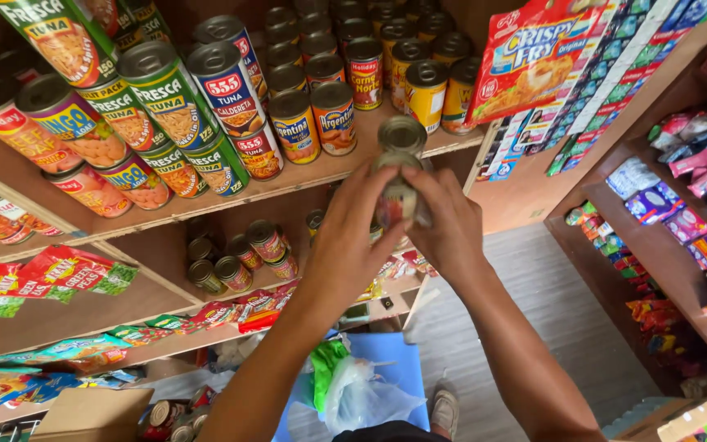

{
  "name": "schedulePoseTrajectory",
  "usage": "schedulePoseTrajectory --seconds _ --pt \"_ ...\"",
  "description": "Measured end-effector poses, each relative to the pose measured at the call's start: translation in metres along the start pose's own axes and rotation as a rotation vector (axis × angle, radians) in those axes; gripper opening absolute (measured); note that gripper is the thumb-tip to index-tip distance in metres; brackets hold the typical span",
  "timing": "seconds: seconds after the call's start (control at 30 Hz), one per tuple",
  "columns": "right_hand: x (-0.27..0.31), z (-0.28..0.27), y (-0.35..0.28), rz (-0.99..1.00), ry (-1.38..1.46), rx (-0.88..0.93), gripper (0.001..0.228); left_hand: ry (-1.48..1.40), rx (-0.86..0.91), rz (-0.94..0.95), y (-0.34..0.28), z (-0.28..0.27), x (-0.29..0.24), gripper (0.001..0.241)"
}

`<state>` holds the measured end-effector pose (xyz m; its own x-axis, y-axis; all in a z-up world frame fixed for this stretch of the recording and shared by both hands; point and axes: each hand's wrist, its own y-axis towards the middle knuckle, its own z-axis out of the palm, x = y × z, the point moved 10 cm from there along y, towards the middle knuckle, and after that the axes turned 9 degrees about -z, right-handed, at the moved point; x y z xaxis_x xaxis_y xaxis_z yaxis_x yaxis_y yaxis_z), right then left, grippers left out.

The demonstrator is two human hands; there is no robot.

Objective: Stocking and organizing various canned goods on a grocery store shelf.

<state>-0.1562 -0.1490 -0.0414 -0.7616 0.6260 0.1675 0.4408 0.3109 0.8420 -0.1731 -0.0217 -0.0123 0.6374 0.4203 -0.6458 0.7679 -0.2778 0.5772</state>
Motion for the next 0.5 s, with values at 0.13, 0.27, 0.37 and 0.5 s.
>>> schedulePoseTrajectory --seconds 0.13,0.27,0.37,0.5 --pt "-0.033 0.011 0.012 0.076 -0.063 -0.034 0.092 0.045 -0.202 -0.005 0.024 0.007 0.017 0.068" --pt "-0.045 0.010 0.028 0.157 -0.021 0.022 0.101 0.134 -0.303 -0.036 0.038 0.011 0.025 0.067" --pt "-0.053 0.015 0.030 0.189 0.019 0.080 0.104 0.194 -0.339 -0.082 0.049 0.012 0.025 0.069" --pt "-0.060 0.023 0.024 0.201 0.063 0.118 0.103 0.224 -0.364 -0.111 0.061 0.017 0.034 0.074"
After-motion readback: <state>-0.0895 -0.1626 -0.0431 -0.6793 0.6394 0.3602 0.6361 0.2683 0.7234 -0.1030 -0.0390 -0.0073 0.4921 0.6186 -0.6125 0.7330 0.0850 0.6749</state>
